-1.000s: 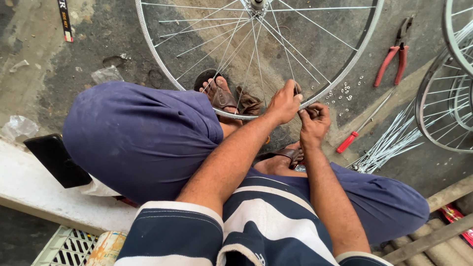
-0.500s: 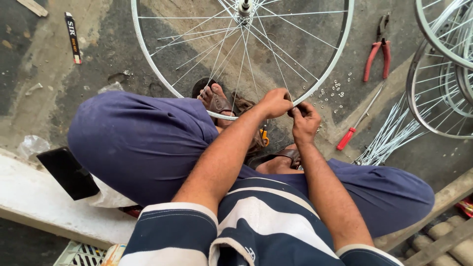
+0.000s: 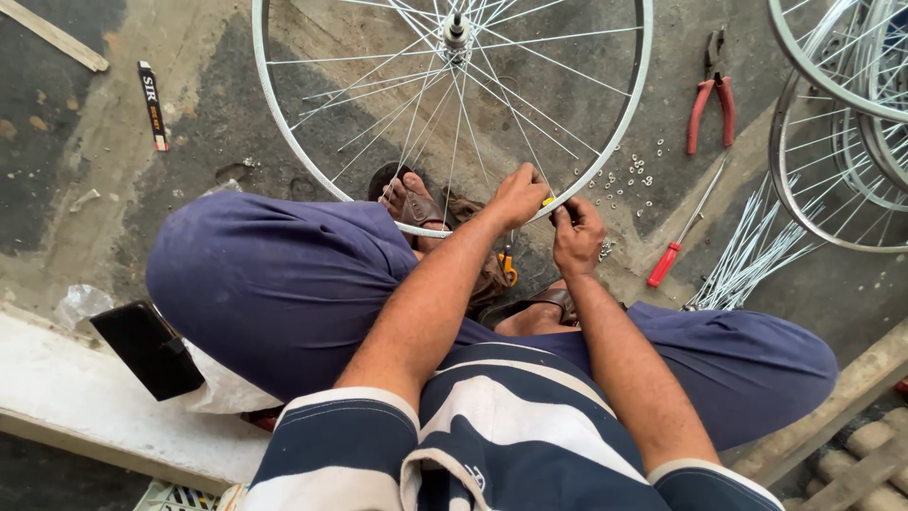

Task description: The person sits on the floor and laces a bicycle wheel by inserting spokes through the rim and hub, then tightening the nipples by hand. The wheel is rotated occasionally to access different sections.

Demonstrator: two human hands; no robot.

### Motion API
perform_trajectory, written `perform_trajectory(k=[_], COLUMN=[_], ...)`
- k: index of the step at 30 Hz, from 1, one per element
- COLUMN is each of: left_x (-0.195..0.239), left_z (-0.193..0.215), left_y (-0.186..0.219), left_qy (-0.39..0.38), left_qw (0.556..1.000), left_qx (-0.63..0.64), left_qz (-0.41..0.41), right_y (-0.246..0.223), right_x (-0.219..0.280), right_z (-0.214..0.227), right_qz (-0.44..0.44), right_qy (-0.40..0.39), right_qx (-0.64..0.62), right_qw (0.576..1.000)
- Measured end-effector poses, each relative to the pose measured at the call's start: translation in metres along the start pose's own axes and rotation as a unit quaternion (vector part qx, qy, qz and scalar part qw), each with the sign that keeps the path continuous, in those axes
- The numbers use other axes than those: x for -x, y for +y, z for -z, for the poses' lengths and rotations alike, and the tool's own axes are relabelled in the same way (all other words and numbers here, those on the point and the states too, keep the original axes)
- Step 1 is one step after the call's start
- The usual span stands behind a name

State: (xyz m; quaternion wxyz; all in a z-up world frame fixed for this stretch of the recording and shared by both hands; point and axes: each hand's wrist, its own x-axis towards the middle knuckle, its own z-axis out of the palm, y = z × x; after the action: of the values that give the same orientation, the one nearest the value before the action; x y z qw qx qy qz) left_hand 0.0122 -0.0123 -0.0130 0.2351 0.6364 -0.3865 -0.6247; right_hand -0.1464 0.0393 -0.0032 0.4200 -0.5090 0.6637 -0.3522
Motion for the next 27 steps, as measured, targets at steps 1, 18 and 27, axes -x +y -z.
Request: perform_trajectory(k=[1, 18, 27], left_x=[0.001, -0.039, -0.015], left_z=[0.000, -0.027, -0.009], left_y=[0.001, -0.043, -0.014], left_qy=[-0.005, 0.031, 0.044], left_qw=[1.000, 0.999, 0.995], left_qx=[0.003, -0.020, -0.087], left_qz=[0.010, -0.011, -0.029], right_y=[-0.001, 0.033, 0.025], right_x=[0.001, -0.005, -0.003], right_z=[0.001, 0.000, -0.005], right_qz=[0.020, 0.000, 0.017], right_qy=[0.008, 0.005, 0.037], right_qx=[0.046, 0.015, 0.088], right_qw=[0.999, 1.000, 0.995])
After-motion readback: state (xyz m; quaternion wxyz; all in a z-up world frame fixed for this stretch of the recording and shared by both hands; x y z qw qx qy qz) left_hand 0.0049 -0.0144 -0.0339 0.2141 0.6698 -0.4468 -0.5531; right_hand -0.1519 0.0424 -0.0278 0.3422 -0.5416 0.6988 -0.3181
